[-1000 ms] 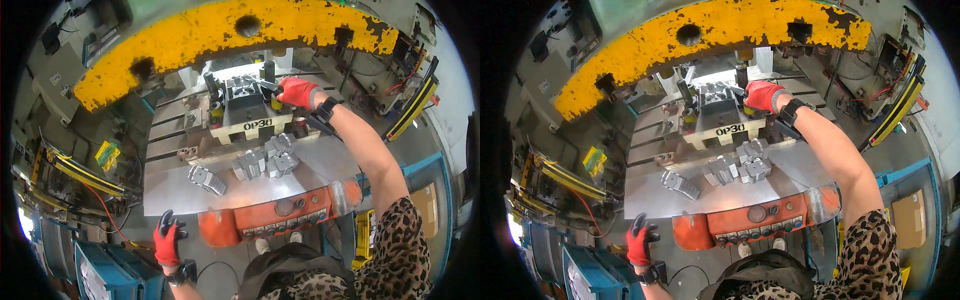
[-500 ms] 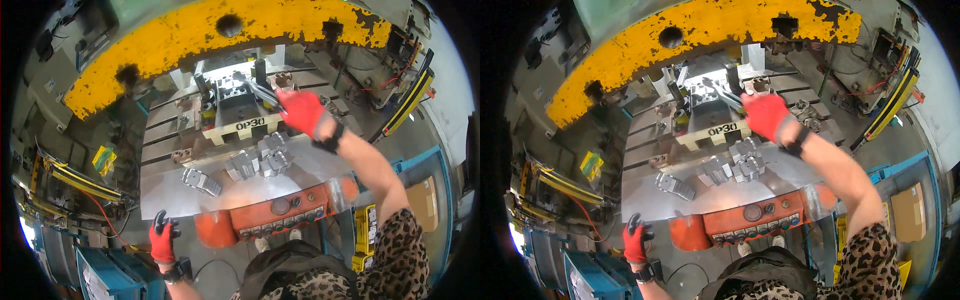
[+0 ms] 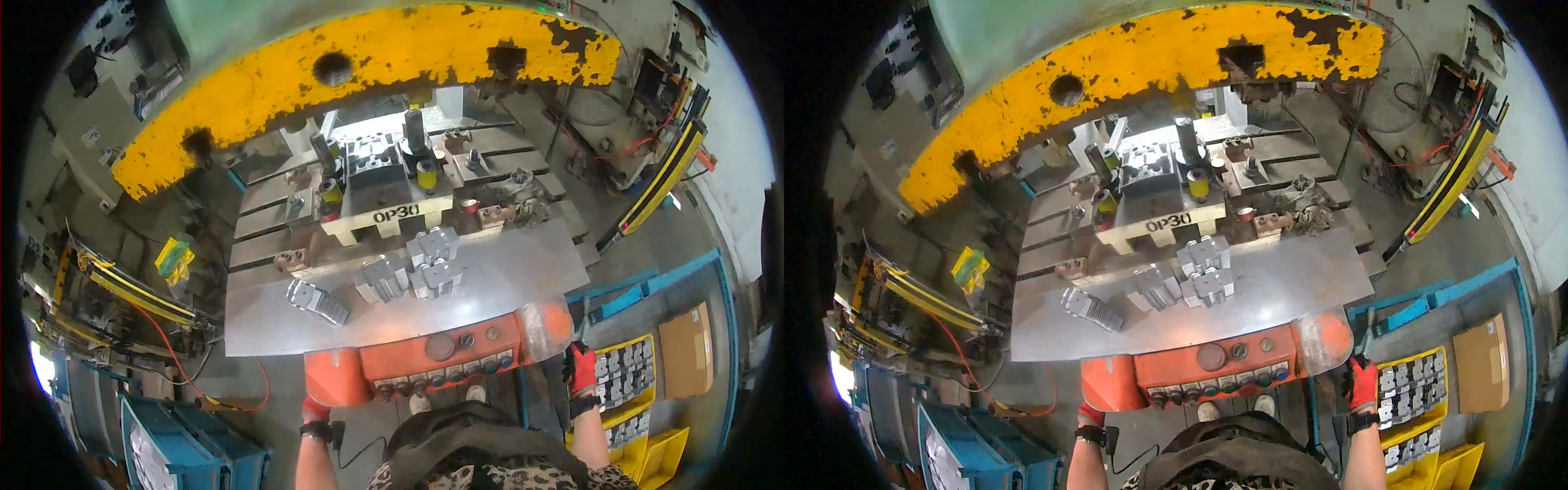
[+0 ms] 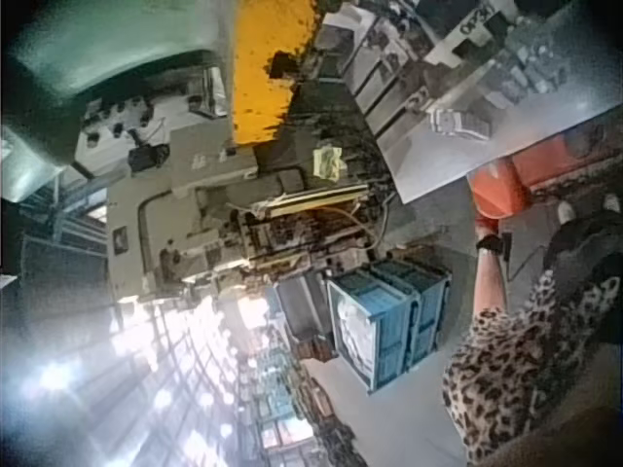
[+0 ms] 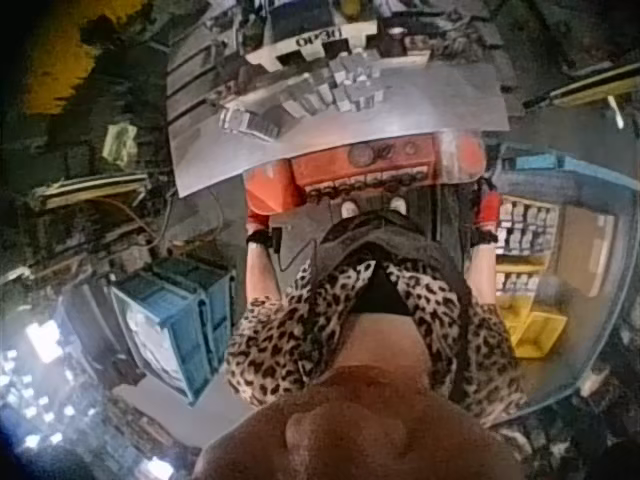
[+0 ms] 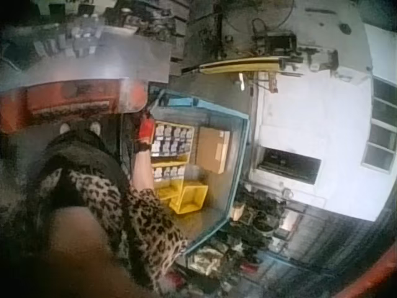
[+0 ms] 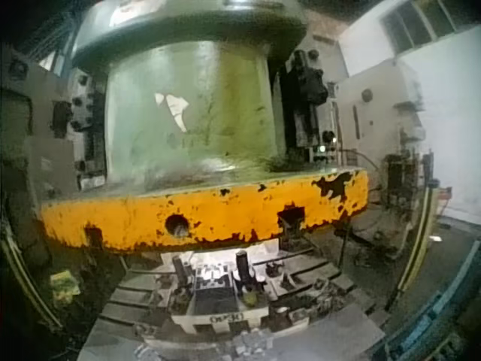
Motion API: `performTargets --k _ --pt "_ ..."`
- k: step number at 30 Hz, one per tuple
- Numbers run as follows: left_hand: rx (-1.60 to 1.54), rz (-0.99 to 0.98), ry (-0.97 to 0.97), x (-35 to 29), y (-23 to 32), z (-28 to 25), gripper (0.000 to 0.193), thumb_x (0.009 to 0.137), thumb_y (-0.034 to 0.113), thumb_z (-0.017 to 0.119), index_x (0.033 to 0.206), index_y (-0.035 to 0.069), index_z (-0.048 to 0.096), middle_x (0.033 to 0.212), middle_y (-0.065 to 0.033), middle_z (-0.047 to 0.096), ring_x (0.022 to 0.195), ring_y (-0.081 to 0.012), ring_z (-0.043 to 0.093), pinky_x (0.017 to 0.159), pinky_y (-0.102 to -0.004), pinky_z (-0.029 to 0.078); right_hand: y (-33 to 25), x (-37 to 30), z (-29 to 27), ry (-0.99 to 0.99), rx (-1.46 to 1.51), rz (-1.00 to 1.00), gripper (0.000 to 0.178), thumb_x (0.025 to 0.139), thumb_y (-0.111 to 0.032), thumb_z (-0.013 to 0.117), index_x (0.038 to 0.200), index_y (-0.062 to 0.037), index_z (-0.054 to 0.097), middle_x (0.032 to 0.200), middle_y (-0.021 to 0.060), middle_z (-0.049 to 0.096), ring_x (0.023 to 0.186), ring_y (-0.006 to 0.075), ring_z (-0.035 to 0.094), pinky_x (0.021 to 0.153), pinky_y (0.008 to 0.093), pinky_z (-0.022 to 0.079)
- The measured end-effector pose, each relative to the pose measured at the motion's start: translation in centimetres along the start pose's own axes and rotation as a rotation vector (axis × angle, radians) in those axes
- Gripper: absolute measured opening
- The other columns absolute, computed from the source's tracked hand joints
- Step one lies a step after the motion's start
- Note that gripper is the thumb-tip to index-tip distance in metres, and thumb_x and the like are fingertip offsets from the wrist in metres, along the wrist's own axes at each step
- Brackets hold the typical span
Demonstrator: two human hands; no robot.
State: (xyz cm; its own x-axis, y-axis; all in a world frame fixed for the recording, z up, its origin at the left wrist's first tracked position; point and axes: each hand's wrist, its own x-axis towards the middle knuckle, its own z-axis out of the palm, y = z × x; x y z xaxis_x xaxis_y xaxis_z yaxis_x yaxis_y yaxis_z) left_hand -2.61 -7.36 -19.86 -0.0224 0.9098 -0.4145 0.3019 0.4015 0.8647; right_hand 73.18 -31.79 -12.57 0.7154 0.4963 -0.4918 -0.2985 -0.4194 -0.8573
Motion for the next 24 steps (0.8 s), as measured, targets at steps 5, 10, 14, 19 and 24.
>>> performTargets --k 5,10,14,19,24 --pt "0.069 -0.045 -0.025 0.7 1.8 1.8 0.059 0.112 0.035 0.075 0.161 0.003 0.062 0.147 -0.0176 0.075 0.131 -0.0288 0.072 0.112 -0.0439 0.059 3.4 9.8 1.8 -0.306 -0.067 -0.387 0.031 0.117 -0.024 0.066 0.138 -0.0048 0.078 0.134 0.0090 0.083 0.118 0.0276 0.078 0.104 0.0408 0.061" --pt "0.074 -0.073 0.011 0.5 2.3 1.8 0.060 0.112 0.032 0.075 0.162 0.003 0.060 0.150 -0.0179 0.073 0.133 -0.0285 0.071 0.113 -0.0433 0.058 1.9 12.8 5.2 -0.369 -0.574 -0.651 0.032 0.118 -0.026 0.064 0.141 -0.0086 0.078 0.147 0.0078 0.080 0.130 0.0246 0.075 0.114 0.0382 0.058" --pt "0.076 -0.102 0.039 -0.3 2.0 1.2 0.061 0.112 0.030 0.075 0.164 0.003 0.059 0.152 -0.0182 0.071 0.134 -0.0283 0.070 0.114 -0.0428 0.058 1.3 10.6 4.9 -0.311 -0.775 -0.571 0.034 0.115 -0.033 0.069 0.141 -0.0139 0.078 0.150 0.0097 0.080 0.133 0.0244 0.075 0.113 0.0386 0.058" --pt "0.077 -0.110 0.030 0.0 1.9 1.8 0.062 0.112 0.028 0.075 0.165 0.002 0.057 0.155 -0.0185 0.069 0.137 -0.0279 0.069 0.115 -0.0421 0.057 0.7 10.3 4.3 -0.306 -0.902 -0.685 0.035 0.113 -0.034 0.071 0.140 -0.0125 0.079 0.149 0.0098 0.080 0.134 0.0269 0.076 0.111 0.0393 0.060" --pt "0.082 -0.104 0.024 0.4 2.1 2.3 0.064 0.111 0.025 0.076 0.167 0.002 0.055 0.158 -0.0189 0.067 0.139 -0.0276 0.068 0.116 -0.0415 0.057 0.6 11.4 4.5 -0.261 -0.876 -0.691 0.035 0.111 -0.031 0.073 0.138 -0.0098 0.081 0.145 0.0126 0.082 0.132 0.0283 0.078 0.112 0.0400 0.060"
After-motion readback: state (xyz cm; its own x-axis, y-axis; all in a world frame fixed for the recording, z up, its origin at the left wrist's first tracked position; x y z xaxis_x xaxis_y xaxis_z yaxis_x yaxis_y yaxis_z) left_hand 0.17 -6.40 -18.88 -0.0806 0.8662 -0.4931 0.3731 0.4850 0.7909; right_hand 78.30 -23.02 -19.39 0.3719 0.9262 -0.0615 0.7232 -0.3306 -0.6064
